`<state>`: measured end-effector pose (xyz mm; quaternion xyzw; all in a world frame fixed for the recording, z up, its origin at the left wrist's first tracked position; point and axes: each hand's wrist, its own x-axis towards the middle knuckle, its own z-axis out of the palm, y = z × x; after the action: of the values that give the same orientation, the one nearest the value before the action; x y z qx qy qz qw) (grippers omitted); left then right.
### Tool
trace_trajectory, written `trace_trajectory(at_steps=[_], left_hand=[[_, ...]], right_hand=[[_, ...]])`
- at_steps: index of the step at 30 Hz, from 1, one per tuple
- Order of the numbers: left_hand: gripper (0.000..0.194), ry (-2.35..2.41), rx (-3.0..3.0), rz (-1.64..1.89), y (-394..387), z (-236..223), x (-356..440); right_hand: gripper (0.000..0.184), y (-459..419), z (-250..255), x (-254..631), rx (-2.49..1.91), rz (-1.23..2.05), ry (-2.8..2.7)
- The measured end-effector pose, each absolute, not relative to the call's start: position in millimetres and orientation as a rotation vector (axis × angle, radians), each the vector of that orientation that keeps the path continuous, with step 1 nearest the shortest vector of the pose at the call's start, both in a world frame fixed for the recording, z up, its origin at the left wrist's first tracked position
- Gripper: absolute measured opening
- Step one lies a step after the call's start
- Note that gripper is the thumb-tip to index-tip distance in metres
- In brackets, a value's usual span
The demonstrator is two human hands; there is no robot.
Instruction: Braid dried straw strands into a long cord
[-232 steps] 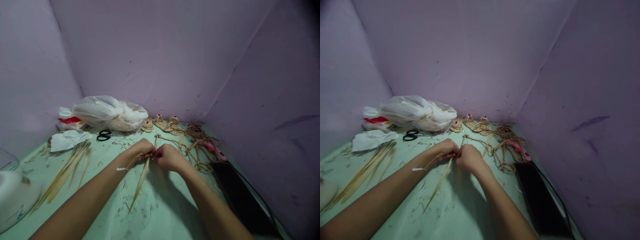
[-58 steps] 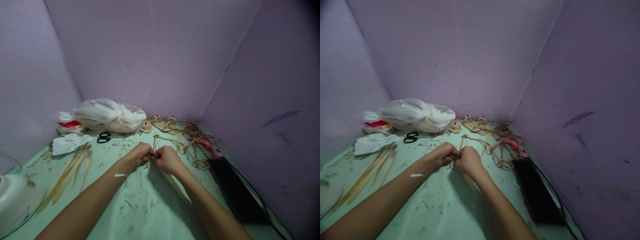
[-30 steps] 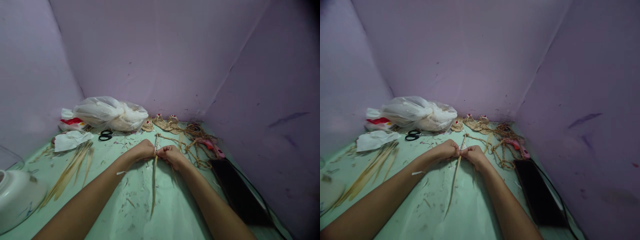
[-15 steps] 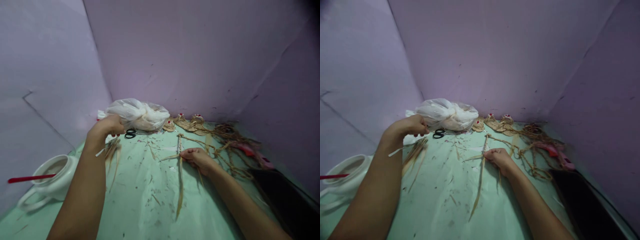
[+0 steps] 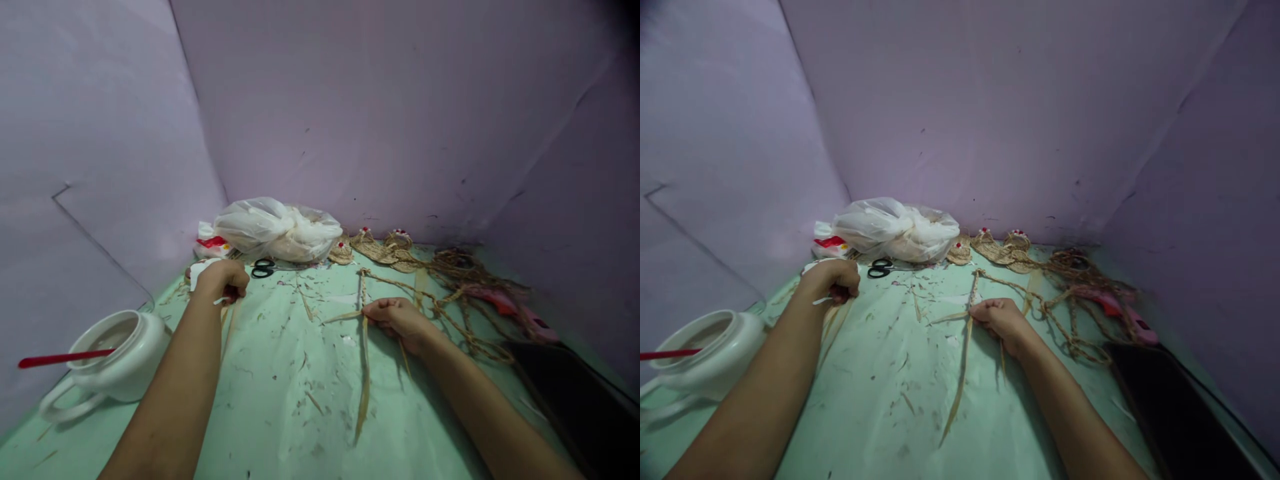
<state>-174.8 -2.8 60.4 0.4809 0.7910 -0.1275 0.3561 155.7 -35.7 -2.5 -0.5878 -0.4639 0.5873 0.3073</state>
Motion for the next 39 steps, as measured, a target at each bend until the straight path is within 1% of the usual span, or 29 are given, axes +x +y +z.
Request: trace_trajectory(at_steps=[2,3,4,6,8,10,13,16,18,21,24,32,39], left_hand=[[0.018,2.012,1.400,-0.299,-5.3,69.7,-163.2],[0.016,1.942,1.510,-0.228,-7.2,75.7,-152.9],[0.012,1.791,1.624,-0.129,-9.5,81.7,-139.6],[0.006,1.394,1.779,-0.060,-14.7,89.7,-106.7],[0.006,1.020,1.807,-0.041,-19.4,88.3,-70.5],[0.006,0.834,1.793,-0.060,-22.0,76.8,-38.7],[0.010,0.873,1.995,0.067,-20.1,51.0,-10.9],[0.008,0.990,2.205,0.146,-14.8,32.5,-6.6],[0.012,1.040,2.276,0.156,-11.9,27.6,-9.2],[0.020,1.080,2.328,0.187,-9.2,26.7,-12.1],[0.022,1.142,2.350,0.245,-8.0,27.2,-11.8],[0.022,1.257,2.189,0.366,-7.7,24.3,-9.4],[0.023,1.190,2.042,0.278,-6.2,24.4,-13.5]], right_hand=[[0.013,-35.7,-3.2,156.3,-1.537,1.568,-1.232],[0.013,-35.7,-3.2,156.5,-1.531,1.572,-1.233],[0.014,-35.8,-3.0,156.7,-1.525,1.573,-1.236],[0.012,-35.9,-2.2,156.6,-1.518,1.566,-1.248],[0.011,-36.1,-0.9,156.2,-1.510,1.562,-1.248],[0.010,-36.5,0.5,155.6,-1.498,1.567,-1.229],[0.008,-36.8,2.3,155.0,-1.480,1.571,-1.208],[0.008,-36.7,3.4,155.2,-1.462,1.578,-1.227],[0.008,-36.5,4.0,155.5,-1.460,1.585,-1.228],[0.007,-36.3,4.3,155.6,-1.450,1.595,-1.214],[0.008,-36.2,3.3,155.8,-1.439,1.596,-1.212],[0.009,-36.1,2.2,156.4,-1.436,1.597,-1.230],[0.011,-35.4,1.7,155.7,-1.447,1.588,-1.236]])
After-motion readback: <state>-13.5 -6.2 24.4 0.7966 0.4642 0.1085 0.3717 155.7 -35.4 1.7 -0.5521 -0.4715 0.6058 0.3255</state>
